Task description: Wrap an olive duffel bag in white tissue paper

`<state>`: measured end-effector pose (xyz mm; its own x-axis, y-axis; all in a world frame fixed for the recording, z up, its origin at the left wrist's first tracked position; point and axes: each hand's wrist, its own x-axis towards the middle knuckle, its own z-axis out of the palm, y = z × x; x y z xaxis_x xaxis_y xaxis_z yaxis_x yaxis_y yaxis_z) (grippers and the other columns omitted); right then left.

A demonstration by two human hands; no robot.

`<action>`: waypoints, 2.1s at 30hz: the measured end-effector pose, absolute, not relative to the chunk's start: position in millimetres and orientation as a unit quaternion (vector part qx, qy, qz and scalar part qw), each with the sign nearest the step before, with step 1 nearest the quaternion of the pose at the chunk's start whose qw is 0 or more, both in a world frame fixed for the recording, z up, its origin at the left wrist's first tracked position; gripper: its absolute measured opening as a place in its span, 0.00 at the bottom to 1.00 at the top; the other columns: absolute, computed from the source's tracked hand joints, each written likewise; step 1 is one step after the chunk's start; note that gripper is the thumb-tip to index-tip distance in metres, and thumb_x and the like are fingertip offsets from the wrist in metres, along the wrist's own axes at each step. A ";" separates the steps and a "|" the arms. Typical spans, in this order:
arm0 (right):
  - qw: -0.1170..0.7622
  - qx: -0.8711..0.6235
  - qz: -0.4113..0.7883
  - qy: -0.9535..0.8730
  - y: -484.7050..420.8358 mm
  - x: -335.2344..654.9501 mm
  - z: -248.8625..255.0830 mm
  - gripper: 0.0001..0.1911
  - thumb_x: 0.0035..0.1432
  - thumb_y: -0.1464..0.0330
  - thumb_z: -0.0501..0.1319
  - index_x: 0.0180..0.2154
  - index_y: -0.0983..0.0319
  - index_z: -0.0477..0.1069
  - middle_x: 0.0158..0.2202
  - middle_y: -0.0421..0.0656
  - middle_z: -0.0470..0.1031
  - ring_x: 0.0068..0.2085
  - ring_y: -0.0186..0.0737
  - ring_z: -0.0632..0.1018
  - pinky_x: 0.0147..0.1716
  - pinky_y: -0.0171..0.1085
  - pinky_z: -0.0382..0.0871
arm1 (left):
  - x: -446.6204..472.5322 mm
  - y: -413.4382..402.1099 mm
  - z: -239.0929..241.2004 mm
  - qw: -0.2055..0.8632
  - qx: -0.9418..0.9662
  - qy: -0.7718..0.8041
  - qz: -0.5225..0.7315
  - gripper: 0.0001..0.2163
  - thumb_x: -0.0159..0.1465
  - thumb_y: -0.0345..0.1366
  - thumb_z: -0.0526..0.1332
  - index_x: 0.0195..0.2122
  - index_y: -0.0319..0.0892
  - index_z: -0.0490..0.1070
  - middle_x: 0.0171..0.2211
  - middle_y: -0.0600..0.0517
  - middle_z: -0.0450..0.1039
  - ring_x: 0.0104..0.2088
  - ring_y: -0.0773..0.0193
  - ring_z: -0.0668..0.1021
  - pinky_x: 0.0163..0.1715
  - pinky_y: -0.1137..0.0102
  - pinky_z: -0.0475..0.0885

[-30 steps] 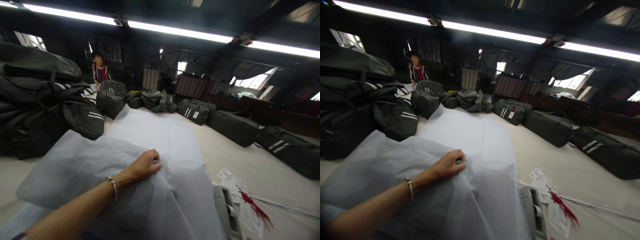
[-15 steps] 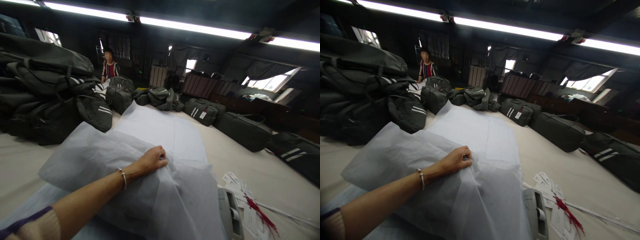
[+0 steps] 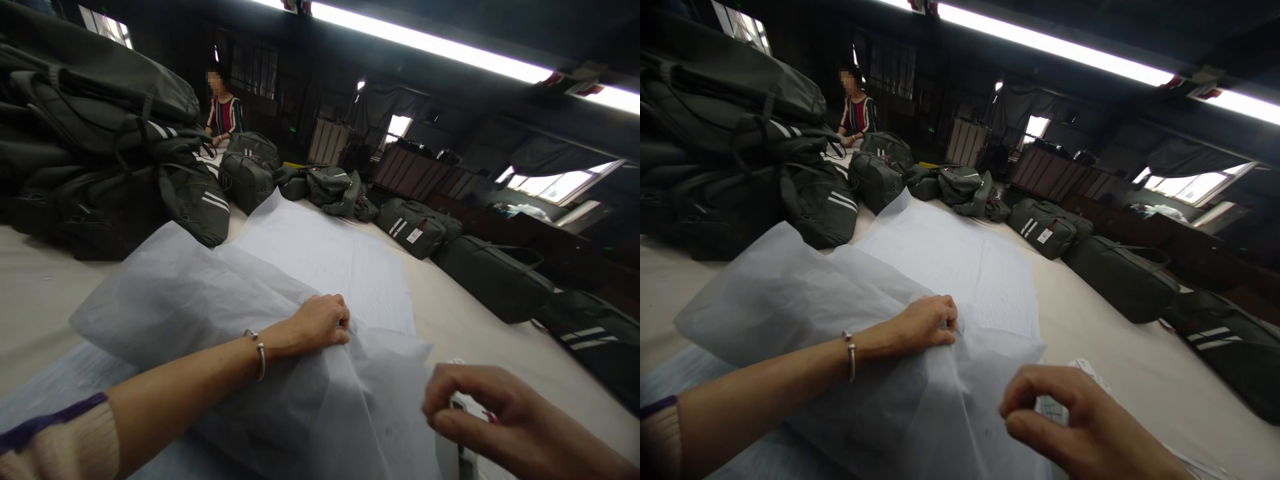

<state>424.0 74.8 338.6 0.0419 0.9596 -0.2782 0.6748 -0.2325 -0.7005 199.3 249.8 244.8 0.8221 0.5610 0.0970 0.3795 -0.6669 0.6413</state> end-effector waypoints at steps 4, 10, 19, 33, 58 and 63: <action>0.046 -0.621 0.392 -0.677 147.4 365.1 344.4 0.05 0.50 0.66 0.67 0.25 0.58 0.80 0.23 0.36 0.76 0.26 0.35 0.73 0.24 0.30 0.62 | 200.4 249.5 240.4 0.305 0.902 0.268 0.149 0.04 0.57 0.33 0.69 0.30 0.43 0.74 0.40 0.51 0.74 0.40 0.58 0.76 0.41 0.67 0.67; -0.150 -0.610 0.254 -0.736 209.2 345.1 319.0 0.03 0.42 0.69 0.71 0.24 0.58 0.79 0.19 0.35 0.72 0.21 0.32 0.68 0.21 0.31 0.52 | 201.6 250.4 229.8 0.304 0.894 0.271 0.187 0.02 0.59 0.35 0.67 0.30 0.44 0.77 0.38 0.52 0.75 0.38 0.60 0.77 0.40 0.68 0.68; -0.248 -0.591 0.178 -0.746 230.9 341.3 304.0 0.07 0.45 0.63 0.72 0.28 0.58 0.80 0.26 0.41 0.78 0.28 0.40 0.76 0.26 0.35 0.57 | 203.5 249.3 228.5 0.307 0.888 0.286 0.189 0.02 0.58 0.34 0.68 0.32 0.43 0.79 0.37 0.50 0.75 0.37 0.58 0.77 0.40 0.67 0.69; 0.065 -0.687 0.302 -0.658 213.2 400.9 329.4 0.11 0.55 0.62 0.63 0.39 0.59 0.79 0.35 0.43 0.81 0.33 0.41 0.79 0.33 0.37 0.70 | 201.0 245.5 226.7 0.273 0.896 0.295 0.188 0.08 0.58 0.32 0.69 0.34 0.43 0.70 0.38 0.55 0.72 0.38 0.61 0.74 0.39 0.66 0.66; 0.370 -0.553 0.711 -0.227 117.4 368.8 241.9 0.38 0.62 0.62 0.62 0.68 0.55 0.49 0.37 0.48 0.81 0.12 0.25 0.66 0.09 0.24 0.54 | 199.6 246.1 226.5 0.271 0.905 0.256 0.203 0.06 0.63 0.31 0.64 0.40 0.47 0.71 0.45 0.54 0.71 0.45 0.60 0.74 0.46 0.64 0.66; 0.366 -0.553 0.711 -0.235 119.0 368.1 240.3 0.38 0.62 0.61 0.62 0.68 0.57 0.49 0.36 0.49 0.82 0.12 0.25 0.66 0.09 0.24 0.54 | 197.1 248.0 220.5 0.272 0.919 0.168 0.230 0.15 0.63 0.22 0.57 0.39 0.51 0.77 0.59 0.52 0.68 0.60 0.59 0.68 0.62 0.57 0.56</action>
<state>368.1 119.0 240.3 -0.1204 0.7801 -0.6140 -0.2600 -0.6217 -0.7389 197.1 248.0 220.5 0.8379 0.4346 0.3303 0.1847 -0.7951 0.5776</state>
